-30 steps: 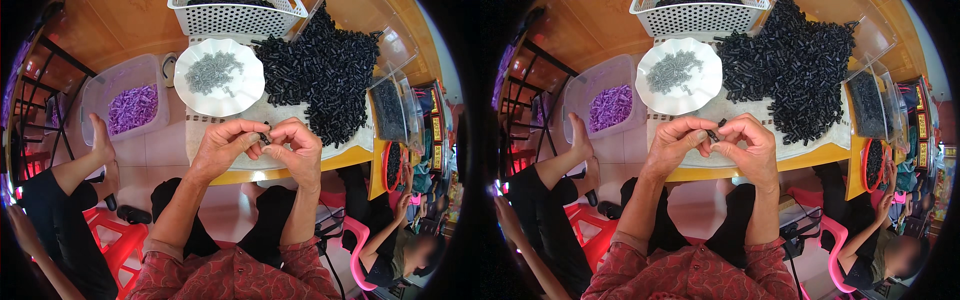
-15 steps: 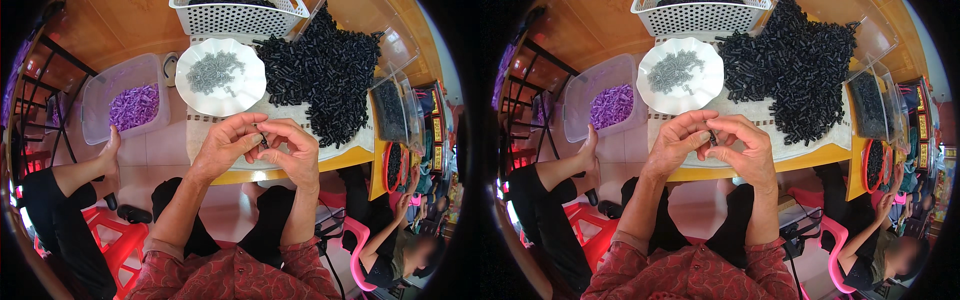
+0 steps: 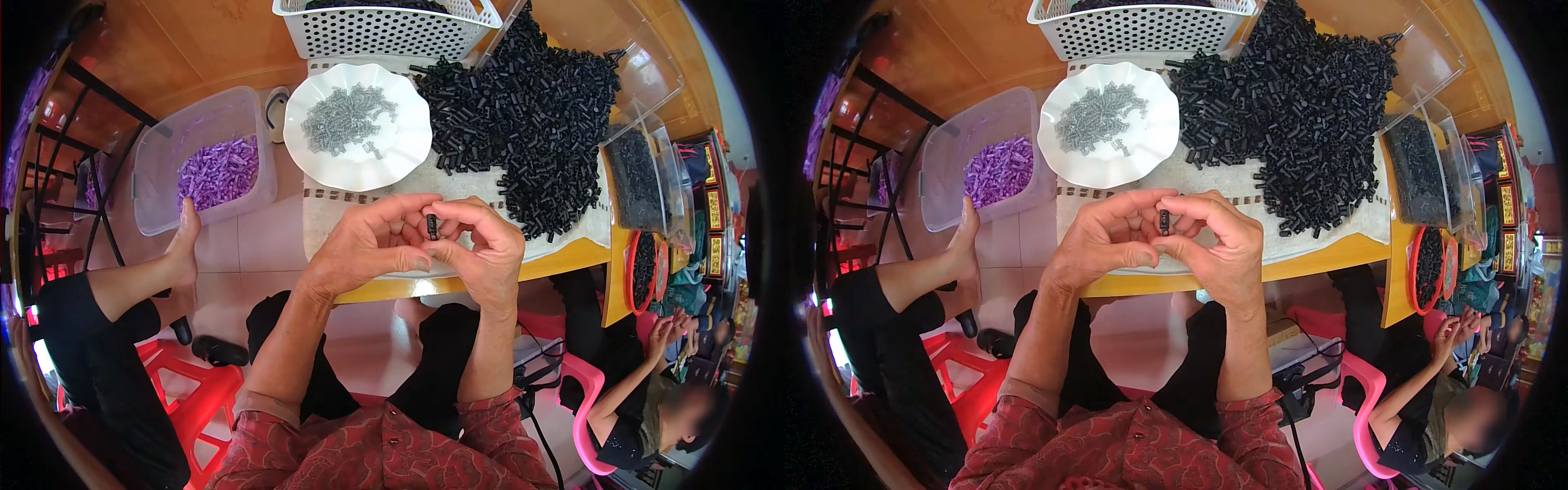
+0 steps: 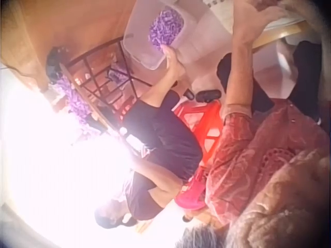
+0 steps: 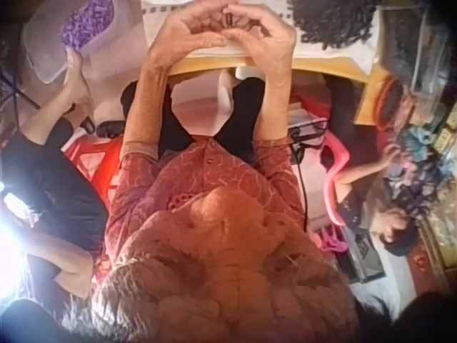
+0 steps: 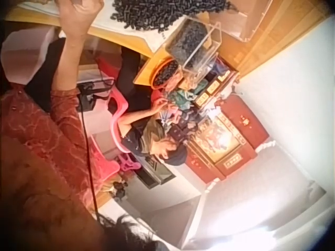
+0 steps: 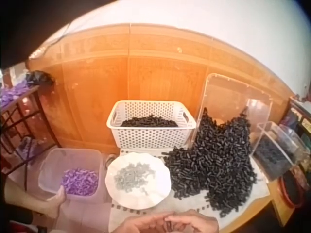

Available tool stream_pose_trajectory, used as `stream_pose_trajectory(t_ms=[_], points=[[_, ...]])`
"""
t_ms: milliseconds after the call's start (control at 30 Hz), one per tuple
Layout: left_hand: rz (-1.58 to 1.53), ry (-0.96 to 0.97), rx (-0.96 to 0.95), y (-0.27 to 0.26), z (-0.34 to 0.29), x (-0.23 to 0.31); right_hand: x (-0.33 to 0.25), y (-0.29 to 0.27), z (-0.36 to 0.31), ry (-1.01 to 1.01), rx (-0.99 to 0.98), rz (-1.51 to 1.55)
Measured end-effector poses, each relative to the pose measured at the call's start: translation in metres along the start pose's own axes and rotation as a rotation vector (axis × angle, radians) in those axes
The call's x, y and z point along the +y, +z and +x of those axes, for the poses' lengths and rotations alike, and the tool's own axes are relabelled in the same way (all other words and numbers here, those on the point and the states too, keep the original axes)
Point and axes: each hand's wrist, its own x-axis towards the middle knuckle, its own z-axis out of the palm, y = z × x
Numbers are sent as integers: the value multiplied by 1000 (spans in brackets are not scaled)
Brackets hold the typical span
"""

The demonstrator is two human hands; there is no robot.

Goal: The person assembles small black plastic tubes with silver metal rings by hand at a workbench.

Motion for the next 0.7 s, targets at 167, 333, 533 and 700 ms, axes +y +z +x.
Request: stream_pose_trajectory(t_ms=[167, 333, 533, 700], points=[[-13, 17, -6, 0, -2, -2, -4, 3, 0, -38, 24, -34], [186, 97, -3, 4, -2, 0, -4, 2, -2, -31, 47, 15], [277, 94, 6, 0, -3, 1, -5, 5, -3, 9, 47, 80], [299, 107, 32, -3, -4, 1, -8, 9, -3, 49, 58, 126]])
